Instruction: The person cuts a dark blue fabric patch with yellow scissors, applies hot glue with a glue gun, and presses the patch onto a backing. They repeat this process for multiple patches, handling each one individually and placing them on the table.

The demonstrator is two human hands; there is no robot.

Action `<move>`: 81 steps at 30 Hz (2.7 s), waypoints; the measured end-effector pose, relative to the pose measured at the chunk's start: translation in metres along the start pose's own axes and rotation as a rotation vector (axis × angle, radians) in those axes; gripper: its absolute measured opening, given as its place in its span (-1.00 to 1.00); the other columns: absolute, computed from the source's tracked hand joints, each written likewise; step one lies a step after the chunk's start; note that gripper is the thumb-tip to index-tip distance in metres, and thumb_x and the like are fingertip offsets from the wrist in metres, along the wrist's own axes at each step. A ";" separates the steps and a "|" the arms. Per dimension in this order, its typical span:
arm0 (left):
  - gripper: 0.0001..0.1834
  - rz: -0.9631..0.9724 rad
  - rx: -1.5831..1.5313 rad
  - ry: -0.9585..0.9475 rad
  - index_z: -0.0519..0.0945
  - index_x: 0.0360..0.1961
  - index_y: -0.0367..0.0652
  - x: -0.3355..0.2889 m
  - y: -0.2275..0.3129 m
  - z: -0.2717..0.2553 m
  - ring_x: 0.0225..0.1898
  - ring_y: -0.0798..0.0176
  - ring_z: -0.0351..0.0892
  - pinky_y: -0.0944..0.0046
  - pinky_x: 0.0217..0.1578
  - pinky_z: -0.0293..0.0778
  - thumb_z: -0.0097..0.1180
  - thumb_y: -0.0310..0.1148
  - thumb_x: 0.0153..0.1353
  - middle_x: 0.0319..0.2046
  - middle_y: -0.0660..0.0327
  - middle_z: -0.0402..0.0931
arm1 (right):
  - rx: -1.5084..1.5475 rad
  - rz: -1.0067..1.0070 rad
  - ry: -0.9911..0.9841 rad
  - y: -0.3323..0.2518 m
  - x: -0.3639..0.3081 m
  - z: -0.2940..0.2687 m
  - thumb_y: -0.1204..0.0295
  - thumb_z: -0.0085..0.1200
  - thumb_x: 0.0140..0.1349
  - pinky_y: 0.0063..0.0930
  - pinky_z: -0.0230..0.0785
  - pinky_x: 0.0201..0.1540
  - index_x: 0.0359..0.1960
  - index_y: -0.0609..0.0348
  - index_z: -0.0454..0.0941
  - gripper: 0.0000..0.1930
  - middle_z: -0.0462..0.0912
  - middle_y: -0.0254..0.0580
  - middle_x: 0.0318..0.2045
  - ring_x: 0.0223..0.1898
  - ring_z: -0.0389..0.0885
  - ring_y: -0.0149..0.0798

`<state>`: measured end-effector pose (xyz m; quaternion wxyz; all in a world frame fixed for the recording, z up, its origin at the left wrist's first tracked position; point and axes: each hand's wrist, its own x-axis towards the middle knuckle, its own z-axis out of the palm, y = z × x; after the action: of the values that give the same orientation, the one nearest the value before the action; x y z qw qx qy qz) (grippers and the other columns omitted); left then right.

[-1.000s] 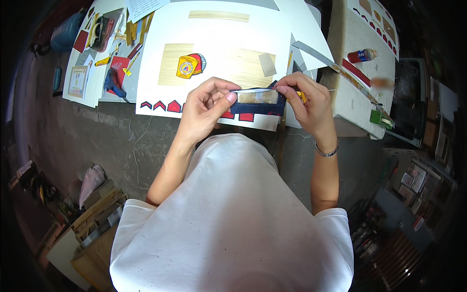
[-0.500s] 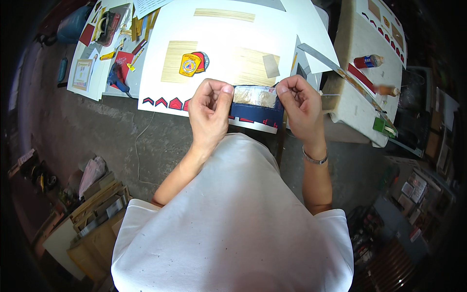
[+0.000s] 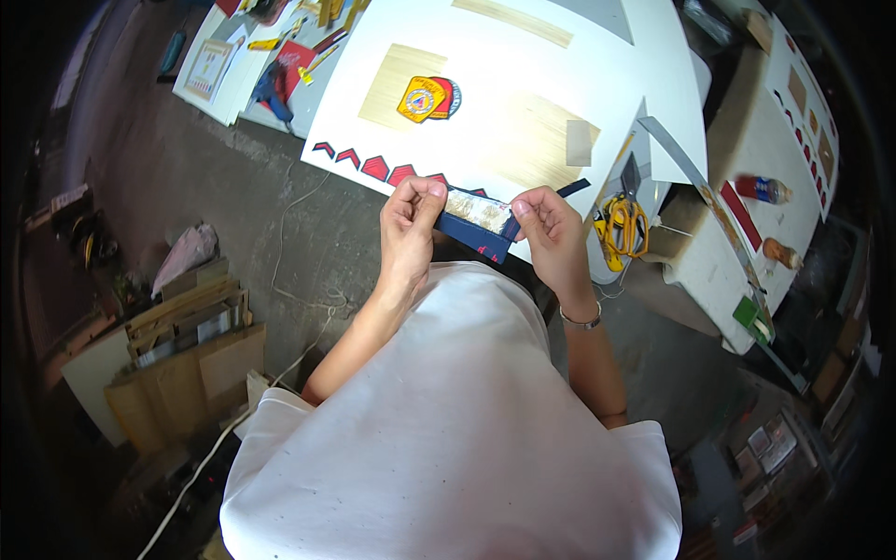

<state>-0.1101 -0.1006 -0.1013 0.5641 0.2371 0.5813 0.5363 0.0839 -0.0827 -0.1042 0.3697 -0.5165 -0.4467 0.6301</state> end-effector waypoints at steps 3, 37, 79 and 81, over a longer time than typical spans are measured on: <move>-0.87 0.030 0.005 0.086 0.60 -0.19 -0.20 -0.004 -0.003 -0.015 -0.40 0.56 0.54 0.51 -0.39 0.47 0.18 -0.35 0.42 -0.37 0.35 0.63 | 0.006 0.014 -0.030 0.011 0.010 0.018 0.44 0.04 0.49 -0.69 0.29 -0.39 -0.22 0.27 0.55 -0.85 0.55 -0.46 -0.46 -0.46 0.40 -0.63; -0.81 -0.136 -0.363 0.613 0.60 -0.02 -0.20 0.210 0.096 -0.559 -0.16 0.38 0.64 0.21 -0.19 0.71 0.16 -0.38 0.42 -0.20 0.28 0.59 | -0.356 -0.020 0.212 0.122 0.347 0.512 0.26 0.22 0.31 -0.39 0.45 -0.54 -0.24 0.47 0.54 -0.62 0.59 -0.17 -0.60 -0.60 0.60 -0.37; -0.88 0.088 -0.037 0.224 0.64 -0.23 -0.28 0.271 0.264 -0.616 -0.36 0.51 0.61 0.36 -0.30 0.70 0.22 -0.42 0.38 -0.39 0.29 0.64 | 0.029 0.106 -0.296 -0.059 0.208 0.650 0.27 -0.05 0.46 -0.37 0.67 -0.42 0.23 0.48 0.29 -0.50 0.66 0.32 -0.10 -0.59 0.70 -0.19; -0.88 0.080 -0.041 0.213 0.65 -0.22 -0.28 0.271 0.265 -0.617 -0.34 0.50 0.62 0.36 -0.30 0.71 0.22 -0.42 0.38 -0.38 0.29 0.65 | 0.017 0.103 -0.295 -0.059 0.208 0.652 0.26 -0.05 0.46 -0.38 0.66 -0.43 0.23 0.48 0.28 -0.49 0.67 0.31 -0.11 -0.59 0.70 -0.20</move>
<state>-0.8265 0.0009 -0.1048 0.4820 0.1904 0.6169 0.5923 -0.5956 0.0117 -0.0709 0.2720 -0.4374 -0.4636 0.7209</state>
